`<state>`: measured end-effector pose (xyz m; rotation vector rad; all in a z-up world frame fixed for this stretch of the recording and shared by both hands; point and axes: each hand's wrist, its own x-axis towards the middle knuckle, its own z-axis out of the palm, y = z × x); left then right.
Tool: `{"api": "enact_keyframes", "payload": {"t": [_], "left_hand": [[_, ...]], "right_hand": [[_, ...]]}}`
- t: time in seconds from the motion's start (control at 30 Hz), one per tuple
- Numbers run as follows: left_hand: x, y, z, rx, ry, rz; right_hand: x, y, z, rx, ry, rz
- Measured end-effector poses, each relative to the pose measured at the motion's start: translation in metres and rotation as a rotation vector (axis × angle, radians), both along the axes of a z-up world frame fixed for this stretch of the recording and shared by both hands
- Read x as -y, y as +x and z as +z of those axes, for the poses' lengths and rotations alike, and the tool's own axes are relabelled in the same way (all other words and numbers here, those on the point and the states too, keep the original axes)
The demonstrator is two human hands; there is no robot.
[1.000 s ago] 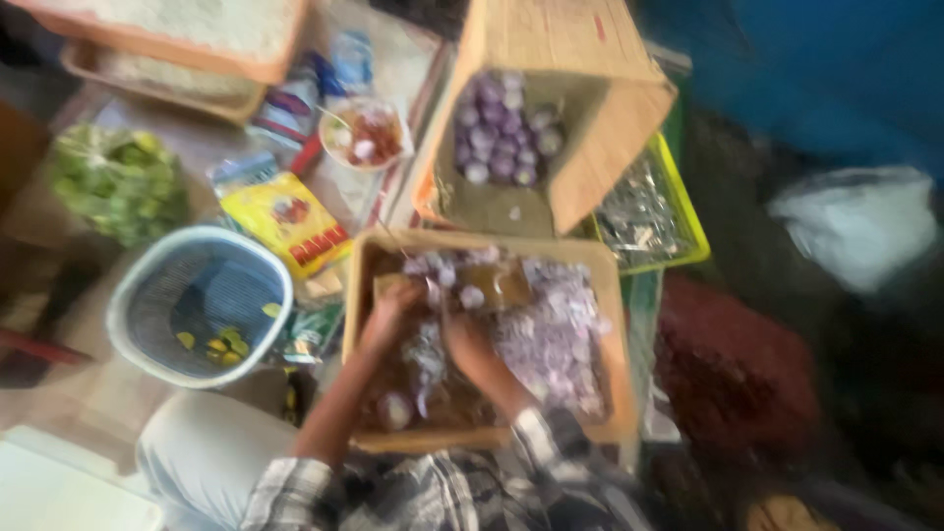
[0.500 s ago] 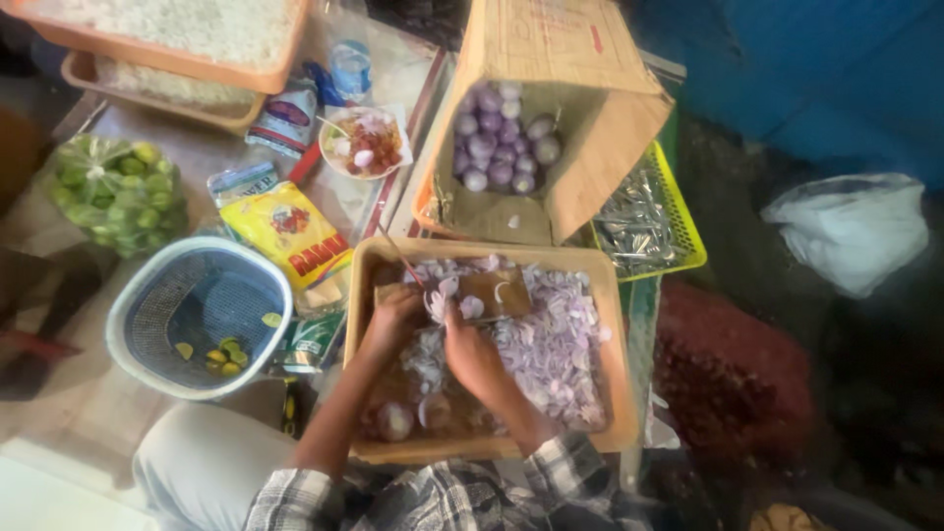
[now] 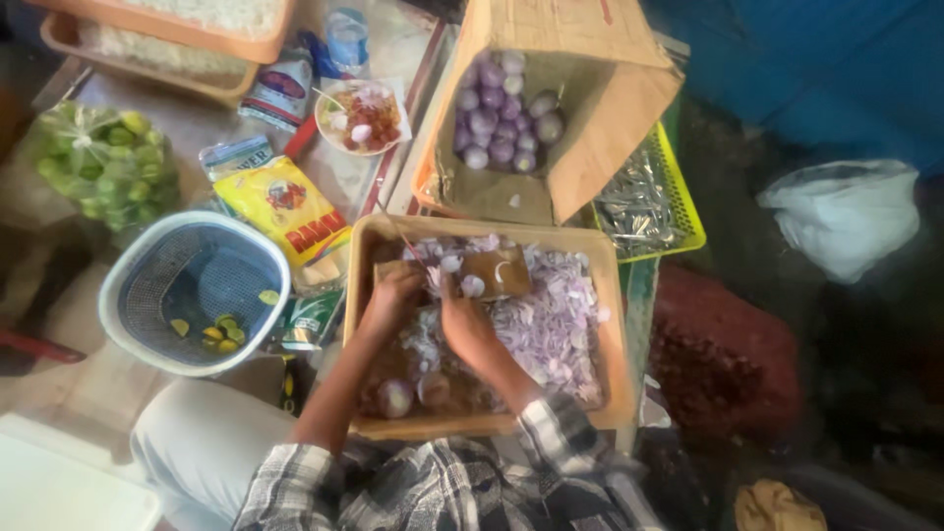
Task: The person slices onions using a fixed blade on a wooden board. They pick up onions from a cardboard box, slice them against the blade, and gather the sliced pieces in a tray.
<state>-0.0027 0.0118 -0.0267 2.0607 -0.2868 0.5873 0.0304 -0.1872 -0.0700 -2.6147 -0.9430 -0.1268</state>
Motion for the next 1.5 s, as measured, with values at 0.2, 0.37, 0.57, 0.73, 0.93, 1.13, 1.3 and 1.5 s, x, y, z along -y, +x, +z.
{"api": "enact_keyframes", "payload": {"t": [0.2,0.37,0.57,0.73,0.93,1.13,1.3,1.5], "left_hand": [[0.002,-0.001,0.001,0.025,0.051,-0.026],[0.001,0.001,0.003,0.058,0.044,-0.006],[-0.003,0.001,0.003,0.058,0.074,-0.025],[-0.002,0.000,0.002,0.044,0.072,-0.005],[-0.003,-0.006,0.001,-0.095,0.081,-0.065],[-0.002,-0.005,0.004,-0.001,0.213,-0.043],[0.000,-0.012,-0.004,-0.043,0.284,-0.055],[-0.003,-0.006,-0.002,0.069,0.339,-0.069]], "right_hand": [[-0.009,-0.006,0.012,-0.229,-0.103,-0.140],[-0.005,-0.005,0.039,-0.268,-0.087,-0.049],[-0.010,-0.014,0.032,-0.130,-0.245,-0.133],[0.000,-0.010,0.018,-0.259,-0.109,-0.109],[-0.011,-0.007,0.013,-0.249,-0.196,-0.149],[0.000,-0.017,0.009,-0.124,0.032,-0.086],[-0.004,-0.010,0.008,-0.177,-0.119,-0.102],[-0.005,-0.011,-0.014,-0.006,-0.035,-0.103]]}}
